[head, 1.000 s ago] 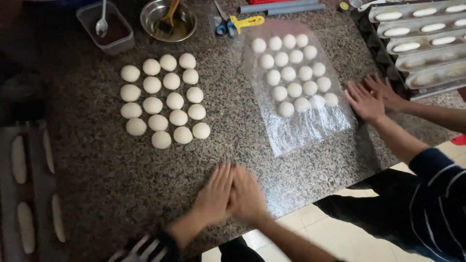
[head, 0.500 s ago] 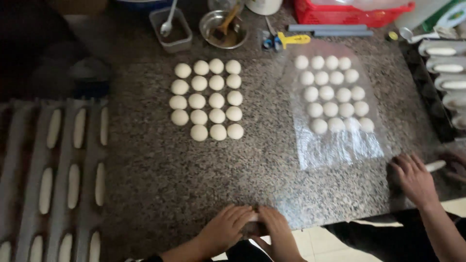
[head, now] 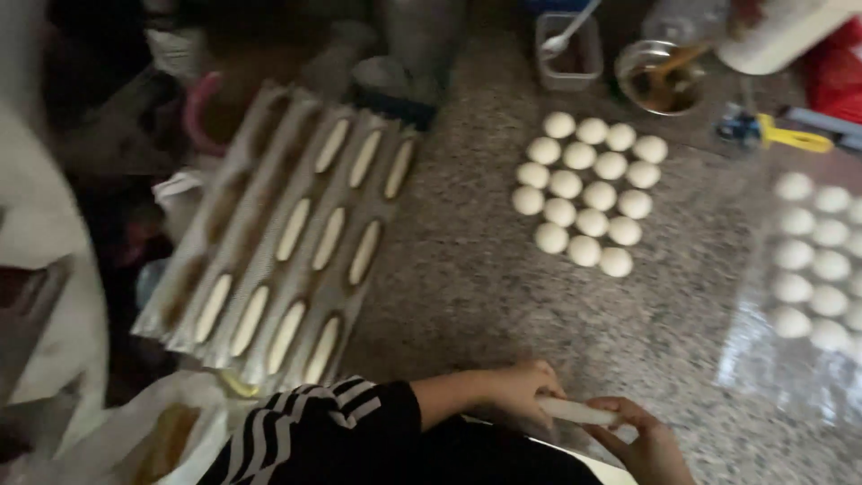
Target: The person shapes small dough balls into long bread sticks by rolling them on a counter and then places them onto a specialized baking tray. The video also includes a segment where the person scoops rice from a cooker into a bowl.
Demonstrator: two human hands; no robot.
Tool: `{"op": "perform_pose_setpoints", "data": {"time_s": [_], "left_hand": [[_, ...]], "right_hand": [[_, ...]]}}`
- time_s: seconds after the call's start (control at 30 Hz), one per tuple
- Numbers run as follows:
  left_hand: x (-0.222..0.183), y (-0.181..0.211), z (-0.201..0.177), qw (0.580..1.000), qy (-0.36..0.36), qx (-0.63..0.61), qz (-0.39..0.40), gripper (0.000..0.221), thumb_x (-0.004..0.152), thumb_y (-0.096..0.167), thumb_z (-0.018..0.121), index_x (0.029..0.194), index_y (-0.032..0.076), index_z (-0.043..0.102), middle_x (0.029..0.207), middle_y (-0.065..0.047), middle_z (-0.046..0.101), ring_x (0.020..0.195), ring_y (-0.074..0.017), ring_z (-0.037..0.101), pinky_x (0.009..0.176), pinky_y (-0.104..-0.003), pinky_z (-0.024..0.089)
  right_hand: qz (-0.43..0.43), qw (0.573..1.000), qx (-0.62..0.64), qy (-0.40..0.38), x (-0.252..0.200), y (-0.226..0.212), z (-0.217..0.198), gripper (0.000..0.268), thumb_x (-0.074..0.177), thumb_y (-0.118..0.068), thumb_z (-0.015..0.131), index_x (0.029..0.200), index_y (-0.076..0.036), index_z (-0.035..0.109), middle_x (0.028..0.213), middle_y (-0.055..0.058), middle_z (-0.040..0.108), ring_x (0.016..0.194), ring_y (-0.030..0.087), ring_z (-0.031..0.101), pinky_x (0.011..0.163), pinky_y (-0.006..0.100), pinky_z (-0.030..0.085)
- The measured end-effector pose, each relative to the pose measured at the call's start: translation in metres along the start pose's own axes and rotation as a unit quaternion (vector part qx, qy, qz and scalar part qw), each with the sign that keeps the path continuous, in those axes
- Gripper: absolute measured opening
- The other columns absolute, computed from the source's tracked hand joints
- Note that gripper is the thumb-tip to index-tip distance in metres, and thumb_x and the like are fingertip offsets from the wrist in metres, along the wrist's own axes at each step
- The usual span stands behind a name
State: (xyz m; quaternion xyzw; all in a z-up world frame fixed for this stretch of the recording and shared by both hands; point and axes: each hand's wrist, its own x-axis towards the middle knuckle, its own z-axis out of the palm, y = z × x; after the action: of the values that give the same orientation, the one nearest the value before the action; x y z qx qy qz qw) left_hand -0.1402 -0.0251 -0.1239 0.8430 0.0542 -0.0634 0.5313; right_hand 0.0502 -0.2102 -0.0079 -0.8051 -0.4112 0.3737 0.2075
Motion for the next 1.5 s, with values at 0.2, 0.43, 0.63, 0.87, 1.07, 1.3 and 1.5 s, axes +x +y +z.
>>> {"op": "perform_pose_setpoints", "data": {"time_s": [0.2, 0.43, 0.63, 0.87, 1.07, 1.3, 1.5], "left_hand": [[-0.143, 0.09, -0.161, 0.934, -0.029, -0.265, -0.237, 0.062, 0.084, 0.055, 0.069, 0.13, 0.015, 0.076, 0.109, 0.004, 0.073, 0.097, -0.0094, 0.061, 0.084, -0.027, 0.047], [-0.311, -0.109, -0.22, 0.731, 0.321, -0.524, -0.296, 0.043, 0.096, 0.034, 0.072, 0.131, 0.009, 0.073, 0.097, -0.004, 0.07, 0.081, -0.0135, 0.064, 0.068, -0.028, 0.053], [-0.401, -0.04, -0.379, 0.787, 0.286, -0.103, -0.537, 0.061, 0.106, 0.019, 0.036, 0.166, 0.029, 0.032, 0.144, -0.013, 0.065, 0.121, -0.0301, 0.066, 0.11, -0.046, 0.046], [-0.384, -0.128, -0.427, 0.589, 0.544, -0.41, -0.435, 0.073, 0.099, 0.066, 0.047, 0.12, 0.001, 0.072, 0.108, -0.015, 0.079, 0.092, -0.0273, 0.075, 0.084, -0.035, 0.059], [-0.396, -0.207, -0.426, 0.804, 0.245, 0.076, -0.536, 0.079, 0.104, 0.021, 0.061, 0.166, 0.005, 0.015, 0.131, 0.002, 0.073, 0.124, -0.0228, 0.064, 0.108, -0.038, 0.044], [-0.389, -0.17, -0.432, 0.787, 0.326, -0.163, -0.498, 0.061, 0.11, 0.019, 0.051, 0.164, 0.014, 0.025, 0.133, -0.012, 0.07, 0.114, -0.0229, 0.069, 0.106, -0.038, 0.055], [-0.397, -0.216, -0.421, 0.541, 0.425, -0.551, -0.472, 0.095, 0.096, 0.076, 0.024, 0.167, 0.013, 0.034, 0.171, -0.008, 0.041, 0.157, -0.0258, 0.038, 0.13, -0.044, 0.025]], "right_hand": [[0.029, 0.997, 0.073, -0.018, 0.038, -0.124, 0.047, 0.051, 0.076, -0.022, 0.092, 0.126, -0.019, 0.08, 0.135, -0.006, 0.08, 0.109, 0.01, 0.08, 0.1, 0.027, 0.058], [0.03, 0.983, -0.138, 0.114, 0.087, -0.109, 0.13, 0.093, 0.082, -0.058, 0.069, 0.161, -0.023, 0.034, 0.168, 0.026, 0.018, 0.158, 0.043, 0.012, 0.124, 0.057, 0.007], [-0.206, 0.865, -0.406, 0.209, 0.069, 0.02, 0.188, 0.063, 0.086, -0.051, 0.039, 0.148, -0.06, 0.03, 0.177, 0.033, 0.003, 0.149, 0.078, -0.005, 0.115, 0.082, 0.003], [0.38, 0.922, -0.08, 0.013, 0.064, -0.165, 0.135, 0.113, 0.076, -0.079, 0.048, 0.168, -0.044, -0.007, 0.177, -0.011, -0.035, 0.162, 0.02, -0.033, 0.13, 0.054, -0.006], [0.326, 0.942, -0.072, 0.031, 0.062, -0.16, 0.138, 0.112, 0.079, -0.072, 0.051, 0.169, -0.034, -0.003, 0.177, -0.002, -0.033, 0.161, 0.022, -0.036, 0.127, 0.055, -0.01], [0.311, 0.942, -0.109, 0.069, 0.064, -0.146, 0.146, 0.107, 0.08, -0.075, 0.048, 0.169, -0.035, 0.004, 0.179, 0.005, -0.018, 0.164, 0.027, -0.023, 0.127, 0.053, -0.008], [0.316, 0.942, -0.096, 0.059, 0.062, -0.149, 0.148, 0.106, 0.081, -0.074, 0.046, 0.169, -0.034, 0.001, 0.178, 0.004, -0.024, 0.163, 0.023, -0.029, 0.126, 0.053, -0.013]]}}
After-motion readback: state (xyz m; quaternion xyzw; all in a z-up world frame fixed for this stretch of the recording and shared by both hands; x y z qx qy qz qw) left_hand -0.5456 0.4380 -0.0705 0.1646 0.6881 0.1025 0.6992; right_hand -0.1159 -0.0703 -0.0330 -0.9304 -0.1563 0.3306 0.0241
